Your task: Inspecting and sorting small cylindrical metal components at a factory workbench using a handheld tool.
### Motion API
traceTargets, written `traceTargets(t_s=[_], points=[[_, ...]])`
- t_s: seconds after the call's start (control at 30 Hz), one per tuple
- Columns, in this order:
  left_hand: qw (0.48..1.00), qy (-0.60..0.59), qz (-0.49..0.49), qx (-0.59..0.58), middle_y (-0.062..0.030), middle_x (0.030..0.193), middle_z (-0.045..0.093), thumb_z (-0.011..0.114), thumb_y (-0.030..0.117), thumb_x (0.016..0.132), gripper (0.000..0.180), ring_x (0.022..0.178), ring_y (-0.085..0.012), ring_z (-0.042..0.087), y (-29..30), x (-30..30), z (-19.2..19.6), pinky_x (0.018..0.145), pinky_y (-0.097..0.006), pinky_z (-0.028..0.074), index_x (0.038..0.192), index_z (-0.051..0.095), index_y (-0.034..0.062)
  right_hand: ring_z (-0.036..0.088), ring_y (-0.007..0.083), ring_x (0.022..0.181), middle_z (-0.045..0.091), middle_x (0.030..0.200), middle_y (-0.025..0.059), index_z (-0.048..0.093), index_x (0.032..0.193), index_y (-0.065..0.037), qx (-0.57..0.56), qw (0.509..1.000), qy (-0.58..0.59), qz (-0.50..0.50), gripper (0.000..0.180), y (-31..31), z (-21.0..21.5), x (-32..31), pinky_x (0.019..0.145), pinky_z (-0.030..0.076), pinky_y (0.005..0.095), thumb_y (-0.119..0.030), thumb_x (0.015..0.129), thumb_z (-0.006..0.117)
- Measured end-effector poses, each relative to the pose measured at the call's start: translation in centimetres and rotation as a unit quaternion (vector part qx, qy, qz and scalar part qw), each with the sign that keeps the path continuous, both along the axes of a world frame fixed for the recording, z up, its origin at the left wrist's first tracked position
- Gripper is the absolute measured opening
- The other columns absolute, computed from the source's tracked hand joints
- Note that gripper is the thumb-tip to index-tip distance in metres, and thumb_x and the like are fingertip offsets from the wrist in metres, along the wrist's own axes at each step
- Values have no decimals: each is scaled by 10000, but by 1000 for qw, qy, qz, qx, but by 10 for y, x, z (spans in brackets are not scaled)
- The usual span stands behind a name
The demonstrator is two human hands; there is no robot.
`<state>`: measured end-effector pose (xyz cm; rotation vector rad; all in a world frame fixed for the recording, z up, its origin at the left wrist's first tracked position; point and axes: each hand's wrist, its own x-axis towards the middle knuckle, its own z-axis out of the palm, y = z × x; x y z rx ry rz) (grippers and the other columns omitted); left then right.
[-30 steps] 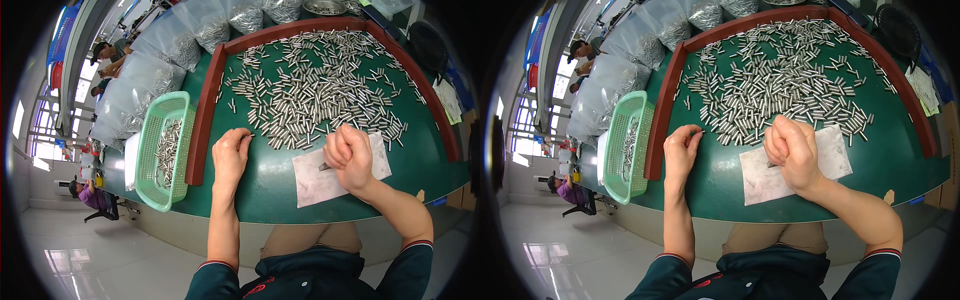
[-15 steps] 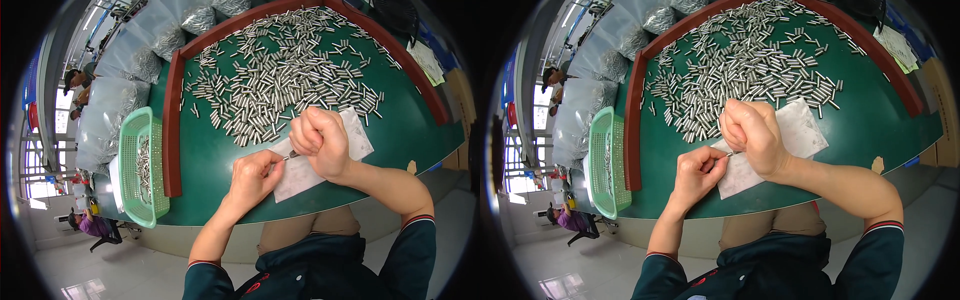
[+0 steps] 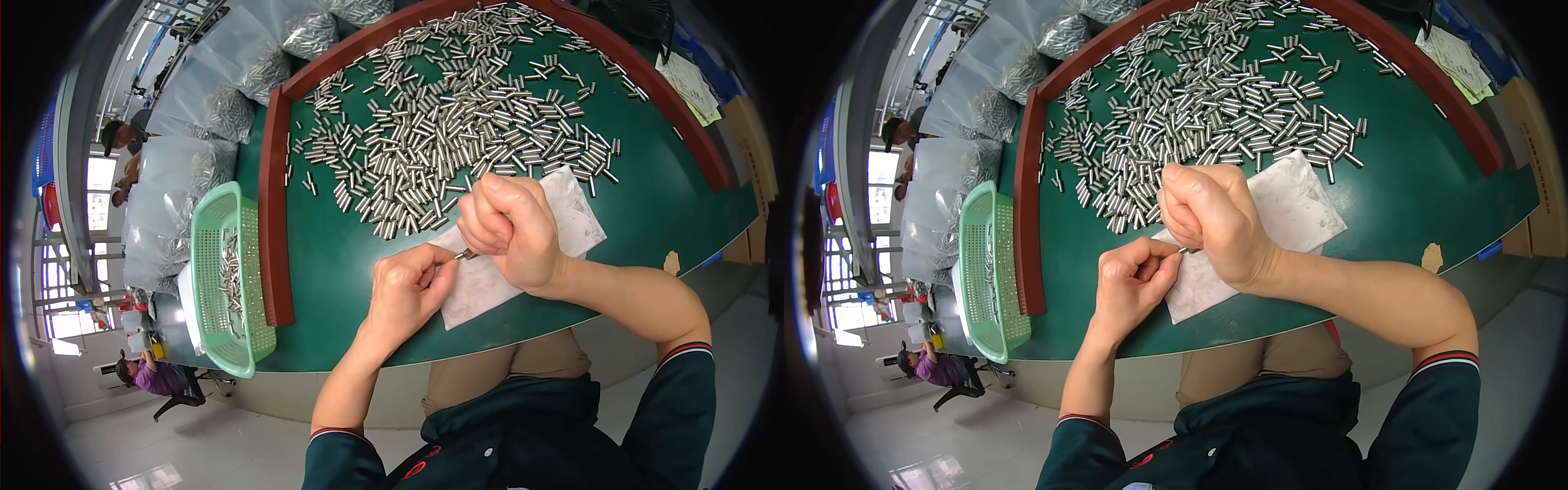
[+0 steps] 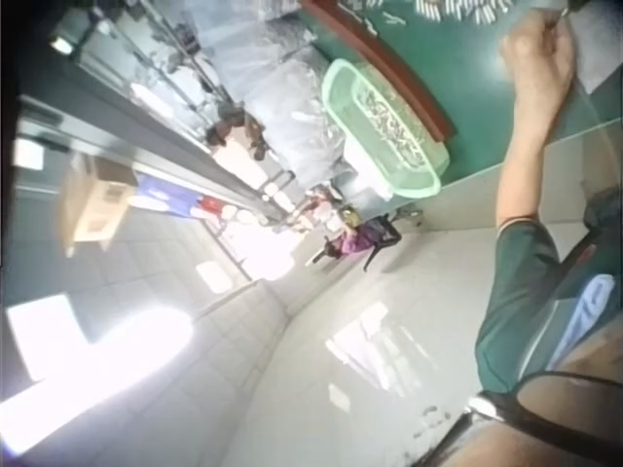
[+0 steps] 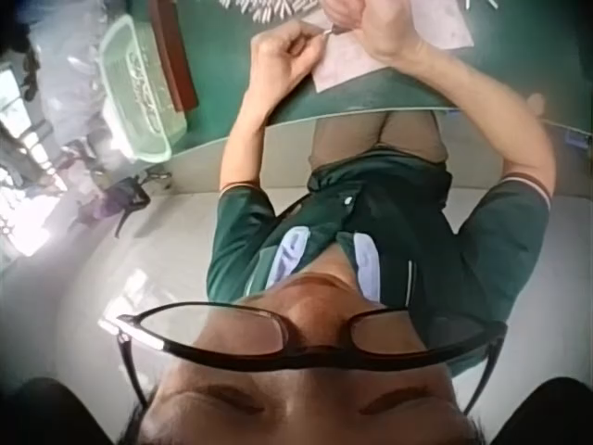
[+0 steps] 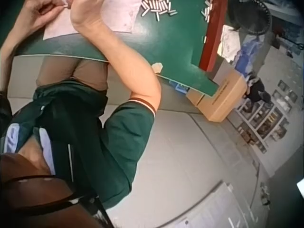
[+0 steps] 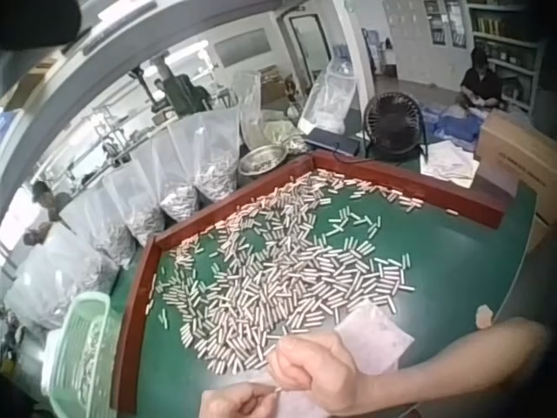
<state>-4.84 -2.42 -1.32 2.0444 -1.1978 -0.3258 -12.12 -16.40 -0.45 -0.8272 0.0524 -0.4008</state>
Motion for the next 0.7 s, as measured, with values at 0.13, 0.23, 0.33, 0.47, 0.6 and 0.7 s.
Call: traceTargets(t_s=[0.13, 0.23, 0.33, 0.47, 0.6, 0.7], points=[[1000, 5, 2, 2, 14, 459, 377, 622, -1, 687, 36, 416, -50, 308, 0, 0, 1, 391, -207, 269, 697, 588, -6, 188, 73, 387, 277, 432, -6, 277, 486, -103, 1, 1000, 4, 3, 420, 0, 0, 0, 384, 180, 231, -219, 889, 307], [1000, 14, 1, 1, 14, 458, 379, 619, -3, 690, 33, 416, -49, 312, -1, -1, 1, 392, -207, 270, 699, 588, -7, 190, 74, 389, 277, 431, -4, 278, 486, -100, -14, 1000, 6, -4, 419, 1, 1, -2, 385, 184, 230, -215, 888, 306], [1000, 19, -4, 4, 16, 459, 384, 619, -4, 694, 34, 418, -46, 319, -1, -1, 1, 393, -206, 275, 703, 587, -11, 194, 75, 395, 277, 432, -2, 271, 486, -96, -26, 1000, 3, -13, 418, 2, 2, -2, 388, 187, 227, -211, 886, 309], [999, 34, 2, 12, 12, 464, 402, 618, -3, 699, 35, 423, -46, 334, 0, -1, 0, 398, -204, 287, 705, 585, -14, 205, 76, 407, 270, 436, -3, 267, 485, -90, -28, 999, 6, -15, 411, 6, 3, -3, 394, 190, 228, -202, 876, 321], [999, 30, -2, 13, -46, 441, 441, 613, 8, 688, 51, 367, -135, 428, -3, 0, 2, 382, -265, 342, 675, 564, 19, 246, 71, 452, 298, 471, -8, 295, 509, -66, -74, 997, 9, -28, 371, 8, 0, -5, 420, 222, 230, -190, 853, 358], [1000, 27, -4, 10, -48, 440, 441, 610, 8, 690, 49, 368, -138, 431, -3, 1, 4, 383, -267, 346, 678, 563, 17, 265, 65, 486, 322, 503, -15, 317, 537, -48, -98, 995, 14, -21, 342, 8, 1, -4, 438, 248, 231, -187, 842, 385]])
